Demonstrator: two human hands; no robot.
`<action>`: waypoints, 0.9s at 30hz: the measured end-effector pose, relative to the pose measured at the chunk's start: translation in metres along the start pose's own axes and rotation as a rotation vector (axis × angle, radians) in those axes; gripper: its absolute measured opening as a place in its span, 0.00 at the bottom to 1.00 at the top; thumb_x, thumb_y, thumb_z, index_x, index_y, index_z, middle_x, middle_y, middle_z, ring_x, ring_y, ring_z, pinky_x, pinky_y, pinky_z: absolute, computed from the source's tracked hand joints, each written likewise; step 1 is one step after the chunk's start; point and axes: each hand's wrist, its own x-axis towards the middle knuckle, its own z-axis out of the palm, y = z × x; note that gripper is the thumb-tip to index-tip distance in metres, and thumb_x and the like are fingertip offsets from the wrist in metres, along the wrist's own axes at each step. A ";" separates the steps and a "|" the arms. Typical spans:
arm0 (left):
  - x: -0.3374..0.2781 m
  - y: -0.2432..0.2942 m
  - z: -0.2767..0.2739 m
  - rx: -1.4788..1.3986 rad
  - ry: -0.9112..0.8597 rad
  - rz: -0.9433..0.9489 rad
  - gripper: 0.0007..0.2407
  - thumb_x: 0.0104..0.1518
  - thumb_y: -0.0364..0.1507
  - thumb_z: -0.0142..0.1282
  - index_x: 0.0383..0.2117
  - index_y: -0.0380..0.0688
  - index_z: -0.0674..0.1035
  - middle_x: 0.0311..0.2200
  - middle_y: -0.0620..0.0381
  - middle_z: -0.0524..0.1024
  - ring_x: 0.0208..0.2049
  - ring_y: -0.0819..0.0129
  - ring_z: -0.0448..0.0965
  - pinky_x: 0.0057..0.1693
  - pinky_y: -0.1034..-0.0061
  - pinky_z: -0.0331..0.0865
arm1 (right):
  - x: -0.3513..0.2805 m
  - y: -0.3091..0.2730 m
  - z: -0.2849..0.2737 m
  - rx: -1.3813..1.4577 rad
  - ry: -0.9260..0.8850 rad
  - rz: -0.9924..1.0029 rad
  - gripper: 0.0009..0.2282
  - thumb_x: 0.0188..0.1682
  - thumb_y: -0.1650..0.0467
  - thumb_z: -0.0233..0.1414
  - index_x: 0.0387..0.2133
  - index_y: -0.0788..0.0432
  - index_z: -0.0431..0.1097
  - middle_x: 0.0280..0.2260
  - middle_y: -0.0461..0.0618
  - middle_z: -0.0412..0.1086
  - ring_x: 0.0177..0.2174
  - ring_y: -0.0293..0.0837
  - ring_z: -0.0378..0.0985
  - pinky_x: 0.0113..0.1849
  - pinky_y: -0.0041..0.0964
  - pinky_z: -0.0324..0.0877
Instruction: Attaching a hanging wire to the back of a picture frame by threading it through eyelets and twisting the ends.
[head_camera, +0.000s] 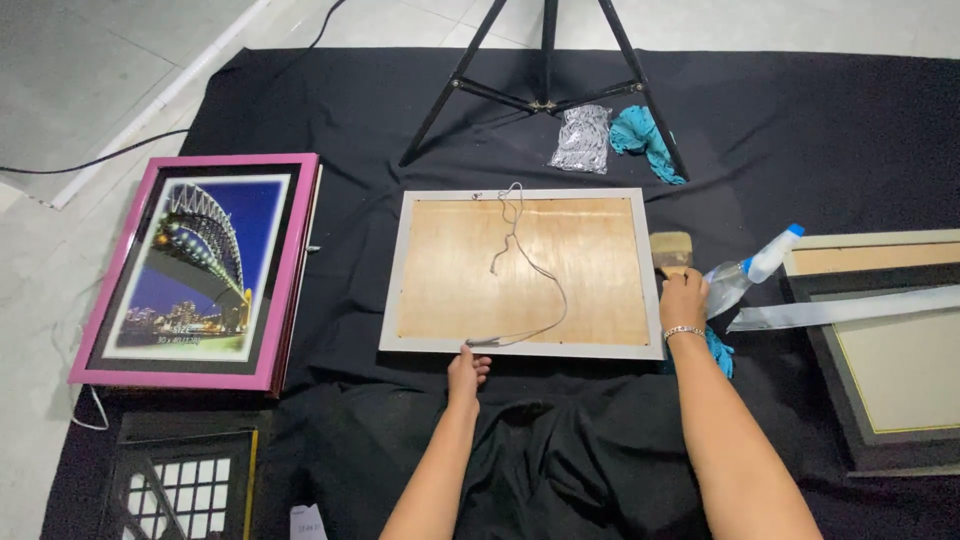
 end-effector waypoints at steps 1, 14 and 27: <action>-0.004 0.002 0.001 -0.002 0.002 0.003 0.17 0.70 0.43 0.40 0.35 0.44 0.75 0.27 0.54 0.82 0.24 0.72 0.78 0.29 0.86 0.68 | 0.002 -0.004 -0.003 0.003 0.002 -0.002 0.06 0.56 0.70 0.52 0.38 0.63 0.73 0.45 0.55 0.68 0.46 0.53 0.73 0.43 0.39 0.75; 0.002 -0.018 0.002 0.546 -0.361 0.113 0.12 0.63 0.38 0.49 0.41 0.50 0.84 0.31 0.59 0.86 0.27 0.77 0.84 0.31 0.86 0.75 | -0.017 -0.021 -0.006 0.118 -0.345 -0.017 0.15 0.51 0.59 0.52 0.49 0.46 0.73 0.49 0.45 0.64 0.53 0.49 0.67 0.49 0.46 0.72; -0.016 0.066 -0.061 1.121 -0.125 0.836 0.05 0.60 0.25 0.55 0.38 0.47 0.81 0.34 0.53 0.79 0.41 0.53 0.83 0.49 0.62 0.76 | -0.152 -0.201 -0.033 0.438 -0.245 -0.464 0.10 0.47 0.73 0.54 0.42 0.49 0.70 0.39 0.46 0.70 0.42 0.47 0.76 0.44 0.38 0.73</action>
